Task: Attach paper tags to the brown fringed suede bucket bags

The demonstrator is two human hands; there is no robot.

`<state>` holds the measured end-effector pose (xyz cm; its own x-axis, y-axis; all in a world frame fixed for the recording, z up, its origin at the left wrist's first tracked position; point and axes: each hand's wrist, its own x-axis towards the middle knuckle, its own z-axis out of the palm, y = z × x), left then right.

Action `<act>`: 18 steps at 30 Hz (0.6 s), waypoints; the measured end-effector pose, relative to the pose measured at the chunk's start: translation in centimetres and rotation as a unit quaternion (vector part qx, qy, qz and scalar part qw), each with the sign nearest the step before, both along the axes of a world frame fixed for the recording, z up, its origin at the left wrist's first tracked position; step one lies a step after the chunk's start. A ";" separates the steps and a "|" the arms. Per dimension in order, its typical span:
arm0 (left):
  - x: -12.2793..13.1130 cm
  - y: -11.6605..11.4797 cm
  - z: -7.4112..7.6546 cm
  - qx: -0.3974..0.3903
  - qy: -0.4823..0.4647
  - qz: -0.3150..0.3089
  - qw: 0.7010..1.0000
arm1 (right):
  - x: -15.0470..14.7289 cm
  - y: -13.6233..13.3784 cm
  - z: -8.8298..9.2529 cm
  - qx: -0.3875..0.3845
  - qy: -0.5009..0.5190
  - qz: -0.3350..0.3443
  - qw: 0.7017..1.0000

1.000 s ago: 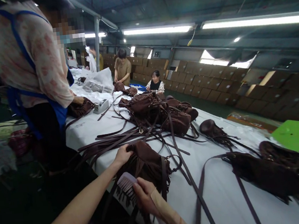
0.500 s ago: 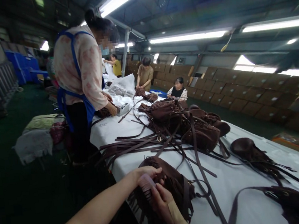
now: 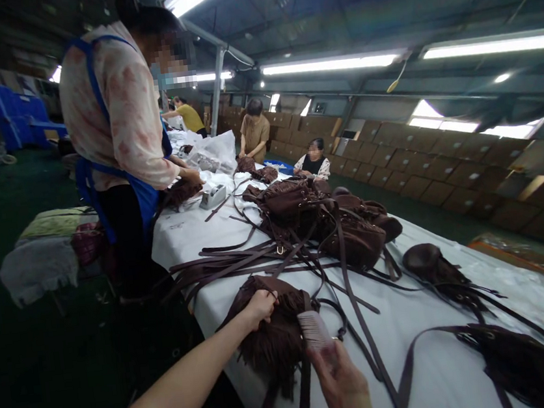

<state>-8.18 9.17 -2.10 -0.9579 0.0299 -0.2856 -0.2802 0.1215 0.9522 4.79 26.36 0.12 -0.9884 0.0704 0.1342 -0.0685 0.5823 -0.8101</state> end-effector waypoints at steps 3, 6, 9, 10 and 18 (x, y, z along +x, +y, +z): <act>1.4 -0.6 1.9 -0.159 0.067 -0.027 0.985 | -1.1 0.5 -2.1 -0.023 -0.031 -0.021 0.999; 2.6 -0.2 4.1 -0.269 0.162 -0.047 0.948 | -1.1 -0.3 -3.9 -0.117 -0.037 0.045 0.991; 3.0 1.4 5.2 -0.316 0.222 -0.134 0.913 | -1.7 1.7 -1.8 -0.120 -0.027 0.028 0.992; 2.9 2.2 5.1 -0.323 0.227 -0.170 0.903 | -2.2 3.2 -0.1 -0.098 -0.017 0.004 0.995; 3.0 9.3 1.6 -0.437 0.179 -0.173 0.865 | -7.1 15.0 7.2 0.104 0.039 -0.179 0.978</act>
